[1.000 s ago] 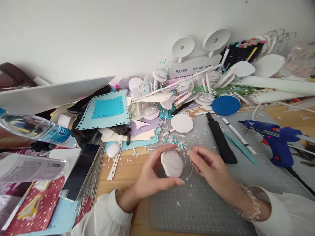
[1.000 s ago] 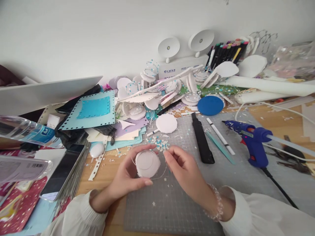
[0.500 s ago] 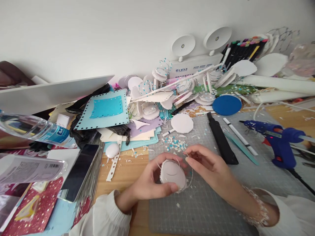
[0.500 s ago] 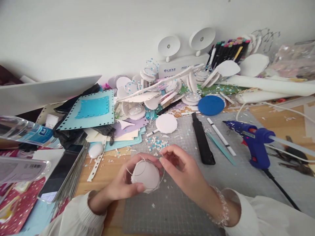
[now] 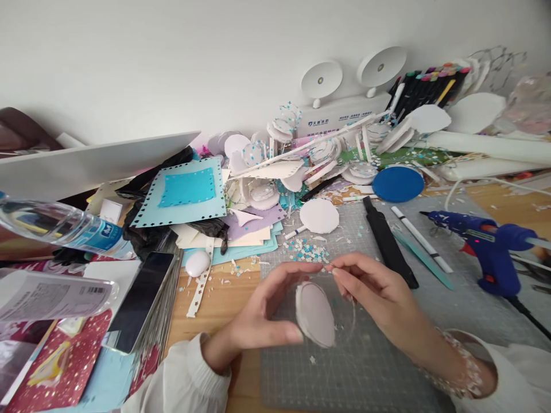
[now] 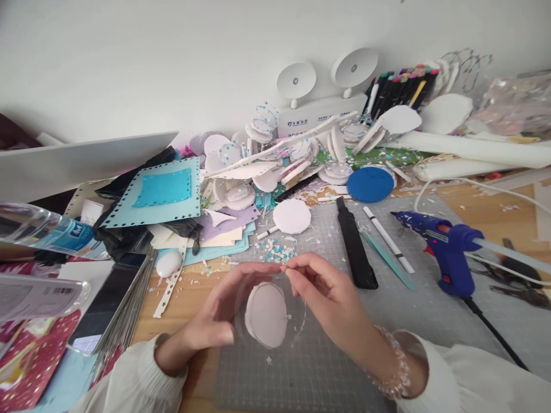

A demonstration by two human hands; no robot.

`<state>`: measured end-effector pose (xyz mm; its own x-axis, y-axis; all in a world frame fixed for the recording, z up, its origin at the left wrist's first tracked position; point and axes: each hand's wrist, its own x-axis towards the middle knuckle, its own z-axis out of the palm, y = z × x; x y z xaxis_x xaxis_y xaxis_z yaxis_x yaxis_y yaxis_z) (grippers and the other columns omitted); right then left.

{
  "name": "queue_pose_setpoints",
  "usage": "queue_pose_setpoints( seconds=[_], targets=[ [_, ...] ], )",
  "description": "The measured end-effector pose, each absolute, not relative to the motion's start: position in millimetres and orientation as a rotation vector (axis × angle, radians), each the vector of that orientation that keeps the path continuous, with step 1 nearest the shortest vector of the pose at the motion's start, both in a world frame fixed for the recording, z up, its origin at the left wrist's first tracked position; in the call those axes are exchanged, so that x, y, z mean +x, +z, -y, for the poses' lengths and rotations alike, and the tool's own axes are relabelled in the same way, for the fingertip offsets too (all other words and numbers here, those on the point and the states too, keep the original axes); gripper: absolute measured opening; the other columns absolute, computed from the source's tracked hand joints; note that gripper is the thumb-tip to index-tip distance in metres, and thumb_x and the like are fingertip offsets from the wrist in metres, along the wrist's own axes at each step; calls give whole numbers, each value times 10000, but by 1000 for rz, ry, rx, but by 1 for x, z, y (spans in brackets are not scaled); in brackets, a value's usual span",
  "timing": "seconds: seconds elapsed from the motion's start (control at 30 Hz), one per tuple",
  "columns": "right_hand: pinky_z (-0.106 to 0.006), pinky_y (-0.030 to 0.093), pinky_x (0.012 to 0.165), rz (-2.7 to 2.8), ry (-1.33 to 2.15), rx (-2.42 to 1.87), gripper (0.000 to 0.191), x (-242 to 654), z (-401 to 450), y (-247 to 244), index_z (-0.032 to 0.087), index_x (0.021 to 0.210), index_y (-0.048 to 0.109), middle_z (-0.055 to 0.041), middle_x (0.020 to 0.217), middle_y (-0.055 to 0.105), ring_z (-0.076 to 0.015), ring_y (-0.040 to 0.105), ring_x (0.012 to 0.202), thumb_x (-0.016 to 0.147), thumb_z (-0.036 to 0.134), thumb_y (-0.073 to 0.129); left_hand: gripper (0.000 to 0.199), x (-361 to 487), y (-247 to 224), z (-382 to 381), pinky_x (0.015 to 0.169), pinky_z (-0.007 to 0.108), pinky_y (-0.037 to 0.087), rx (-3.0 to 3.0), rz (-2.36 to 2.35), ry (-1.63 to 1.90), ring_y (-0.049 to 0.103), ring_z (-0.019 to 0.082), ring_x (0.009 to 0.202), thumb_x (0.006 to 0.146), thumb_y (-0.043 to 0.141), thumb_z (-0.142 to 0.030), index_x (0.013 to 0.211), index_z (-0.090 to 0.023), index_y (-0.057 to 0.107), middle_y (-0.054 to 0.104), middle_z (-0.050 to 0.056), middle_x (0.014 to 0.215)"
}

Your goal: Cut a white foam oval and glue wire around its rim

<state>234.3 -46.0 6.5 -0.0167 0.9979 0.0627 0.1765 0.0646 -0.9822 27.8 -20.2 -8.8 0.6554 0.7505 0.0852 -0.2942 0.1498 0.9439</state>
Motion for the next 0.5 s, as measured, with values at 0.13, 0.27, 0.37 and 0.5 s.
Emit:
queue_pose_setpoints(
  seconds=[0.13,0.27,0.37,0.5],
  targets=[
    [-186,430,478,1506,1107,-1238,135,236,48,9,251,873,675,32,653,581,-103,544,564,923,291,556,419,27,-11,18,988,405,417,1132,-606,908,583,272,1100,924,506,-497,1152,-185,669,654,121,1166],
    [-201,463,560,1671,1135,-1197,138,234,52,4,256,908,668,22,757,663,-114,606,663,943,261,534,336,27,-8,18,762,286,427,1215,-745,830,556,166,764,930,554,-443,852,-165,726,643,53,793],
    [-210,466,590,1797,1108,-1145,149,233,54,1,250,920,652,24,782,680,-111,614,679,958,234,509,348,29,-1,20,713,279,438,1237,-729,743,557,157,702,902,607,-439,720,-158,700,633,48,700],
    [-211,454,590,1885,999,-1079,151,233,55,3,244,920,638,25,772,670,-103,598,660,959,197,500,308,33,7,23,671,277,468,1211,-752,697,566,155,662,851,674,-409,668,-162,670,622,39,645]
  ],
)
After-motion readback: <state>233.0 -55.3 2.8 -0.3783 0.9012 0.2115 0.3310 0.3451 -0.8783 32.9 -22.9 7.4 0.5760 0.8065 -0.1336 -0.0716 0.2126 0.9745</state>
